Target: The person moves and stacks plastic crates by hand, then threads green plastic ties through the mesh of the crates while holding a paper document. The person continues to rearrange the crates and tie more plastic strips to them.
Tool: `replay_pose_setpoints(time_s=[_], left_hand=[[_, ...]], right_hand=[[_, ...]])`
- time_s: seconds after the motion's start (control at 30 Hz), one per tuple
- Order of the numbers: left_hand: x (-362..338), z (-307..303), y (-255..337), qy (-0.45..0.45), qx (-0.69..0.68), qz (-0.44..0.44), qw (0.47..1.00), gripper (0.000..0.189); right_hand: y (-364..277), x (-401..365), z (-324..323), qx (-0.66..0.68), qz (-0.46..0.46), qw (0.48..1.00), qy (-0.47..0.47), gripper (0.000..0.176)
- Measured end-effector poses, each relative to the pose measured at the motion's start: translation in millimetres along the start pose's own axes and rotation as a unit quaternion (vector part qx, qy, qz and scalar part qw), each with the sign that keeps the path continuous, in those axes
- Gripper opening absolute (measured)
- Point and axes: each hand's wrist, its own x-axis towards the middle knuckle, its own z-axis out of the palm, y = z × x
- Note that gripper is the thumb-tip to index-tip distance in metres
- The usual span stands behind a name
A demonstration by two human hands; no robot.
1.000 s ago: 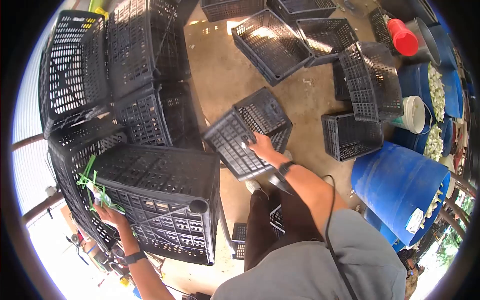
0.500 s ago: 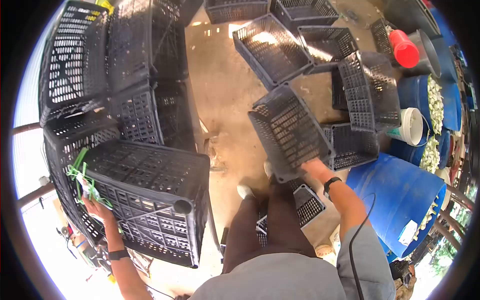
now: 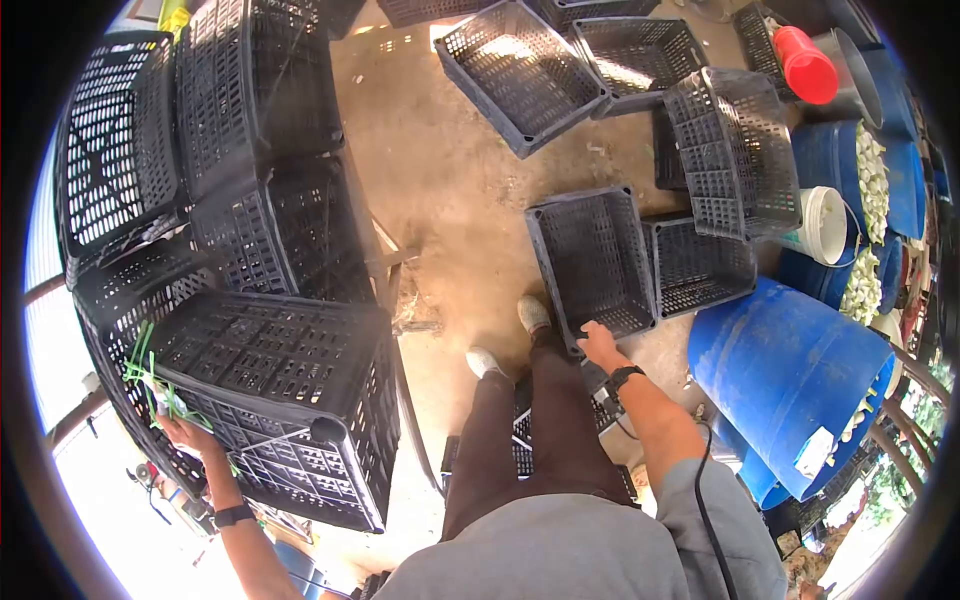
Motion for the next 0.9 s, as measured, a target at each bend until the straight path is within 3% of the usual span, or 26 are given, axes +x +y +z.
replay_pose_setpoints(time_s=[0.07,0.13,0.2,0.23,0.27,0.4,0.43,0.47,0.53,0.6,0.63,0.73,0.8,0.9], left_hand=[[0.5,-2.6,10.4,-0.010,-0.022,-0.004,1.000,0.034],[1.5,-3.5,-0.5,-0.010,0.011,-0.006,1.000,0.037],[2.0,-4.2,-9.2,0.003,0.008,0.015,1.000,0.038],[3.5,-9.8,-17.0,-0.037,0.022,-0.063,0.997,0.039],[4.5,-9.7,-25.8,-0.027,-0.024,-0.059,0.998,0.040],[10.5,-14.8,-53.9,0.021,0.002,0.023,1.000,0.044],[9.9,-20.6,-13.3,-0.023,-0.045,-0.027,0.998,0.047],[13.0,-23.3,-26.6,-0.024,-0.012,0.014,1.000,0.047],[4.0,-19.3,5.4,-0.010,-0.100,-0.085,0.991,0.045],[3.0,-17.1,3.7,0.008,-0.084,-0.055,0.995,0.046],[2.9,-18.5,2.7,-0.005,-0.054,-0.034,0.998,0.046],[-2.5,-15.3,13.4,-0.010,-0.114,-0.061,0.992,0.047],[-2.1,-19.0,-7.0,-0.036,-0.049,-0.001,0.998,0.050],[-10.4,-0.4,-18.5,0.020,-0.056,0.009,0.998,0.045]], right_hand=[[-2.4,4.5,0.0,0.047,0.015,0.999,-0.007,0.040],[-4.2,9.7,6.8,0.124,0.107,0.987,0.011,0.046],[-3.6,15.7,20.7,0.109,0.113,0.987,0.027,0.052],[-2.8,22.5,28.2,0.092,0.117,0.988,0.043,0.057],[-3.4,29.8,36.3,0.095,0.121,0.987,0.040,0.057],[-22.9,77.2,70.8,0.096,0.076,0.989,0.080,0.072],[-37.9,85.8,67.3,0.077,0.085,0.989,0.090,0.074],[-48.6,99.0,67.3,0.059,0.089,0.989,0.102,0.076],[-50.3,126.5,77.0,0.094,0.072,0.989,0.086,0.065],[-43.6,149.7,88.8,0.093,0.053,0.985,0.138,0.034],[-48.2,153.2,84.8,0.063,0.089,0.982,0.155,0.020],[-41.6,148.1,78.0,-0.005,0.055,0.987,0.150,0.016],[-40.7,132.4,59.8,-0.016,0.027,0.989,0.146,0.014],[-37.9,95.7,16.6,-0.021,0.011,0.990,0.137,0.014]])
